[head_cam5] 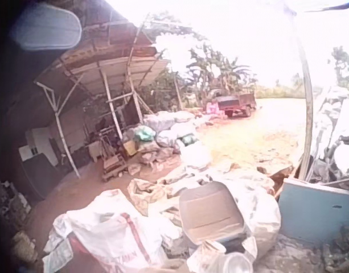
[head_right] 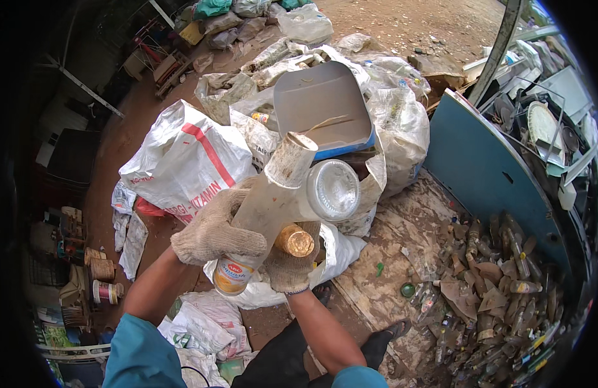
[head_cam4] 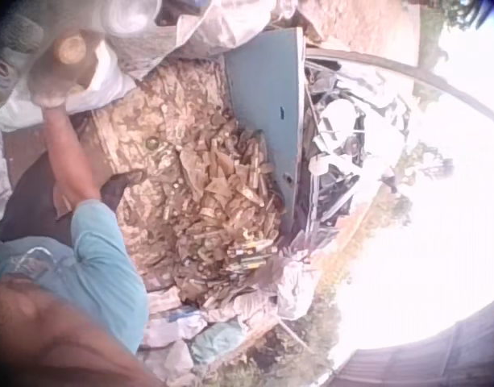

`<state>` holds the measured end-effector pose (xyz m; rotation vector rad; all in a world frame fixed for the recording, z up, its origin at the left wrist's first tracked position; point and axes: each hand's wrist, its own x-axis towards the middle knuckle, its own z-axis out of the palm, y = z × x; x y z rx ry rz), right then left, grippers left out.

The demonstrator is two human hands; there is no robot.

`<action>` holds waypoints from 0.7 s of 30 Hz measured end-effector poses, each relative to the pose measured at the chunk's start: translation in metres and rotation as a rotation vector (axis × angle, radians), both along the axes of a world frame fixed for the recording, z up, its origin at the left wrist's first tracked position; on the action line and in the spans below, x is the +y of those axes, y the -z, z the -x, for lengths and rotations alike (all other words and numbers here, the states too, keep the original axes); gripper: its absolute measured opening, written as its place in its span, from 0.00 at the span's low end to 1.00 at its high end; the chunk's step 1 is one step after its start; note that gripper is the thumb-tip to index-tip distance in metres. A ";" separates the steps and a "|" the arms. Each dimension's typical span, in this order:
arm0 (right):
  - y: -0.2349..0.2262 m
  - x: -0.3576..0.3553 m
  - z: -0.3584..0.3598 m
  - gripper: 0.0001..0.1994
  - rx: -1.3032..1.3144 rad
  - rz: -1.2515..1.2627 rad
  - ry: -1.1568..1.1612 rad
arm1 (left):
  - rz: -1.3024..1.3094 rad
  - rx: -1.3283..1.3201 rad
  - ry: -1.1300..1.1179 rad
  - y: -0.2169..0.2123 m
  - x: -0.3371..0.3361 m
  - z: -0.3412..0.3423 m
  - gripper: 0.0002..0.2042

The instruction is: The person sorts plastic bottles from a large pile of mixed waste, picking them up by hand and placing them into a blue dustpan. The person then transfers the collected bottles from the dustpan into a large white sack.

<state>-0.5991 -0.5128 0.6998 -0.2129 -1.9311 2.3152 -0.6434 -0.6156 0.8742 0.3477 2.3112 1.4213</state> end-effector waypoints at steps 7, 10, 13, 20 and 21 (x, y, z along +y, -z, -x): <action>0.026 -0.021 0.047 0.43 0.219 -0.637 -0.736 | -1.177 -0.411 -0.942 0.209 -0.085 -0.109 0.31; 0.059 -0.039 0.088 0.41 0.112 -0.779 -1.380 | -1.498 -0.417 -1.350 0.280 -0.041 -0.141 0.26; 0.111 -0.067 0.103 0.41 0.022 -0.876 -1.717 | -1.602 -0.468 -1.562 0.333 -0.013 -0.149 0.25; 0.159 -0.070 0.121 0.39 -0.162 -1.154 -1.298 | -1.241 -0.738 -1.488 0.424 -0.035 -0.164 0.21; 0.156 -0.069 0.127 0.39 -0.006 -1.209 -1.226 | -1.027 -0.616 -1.391 0.428 -0.036 -0.169 0.22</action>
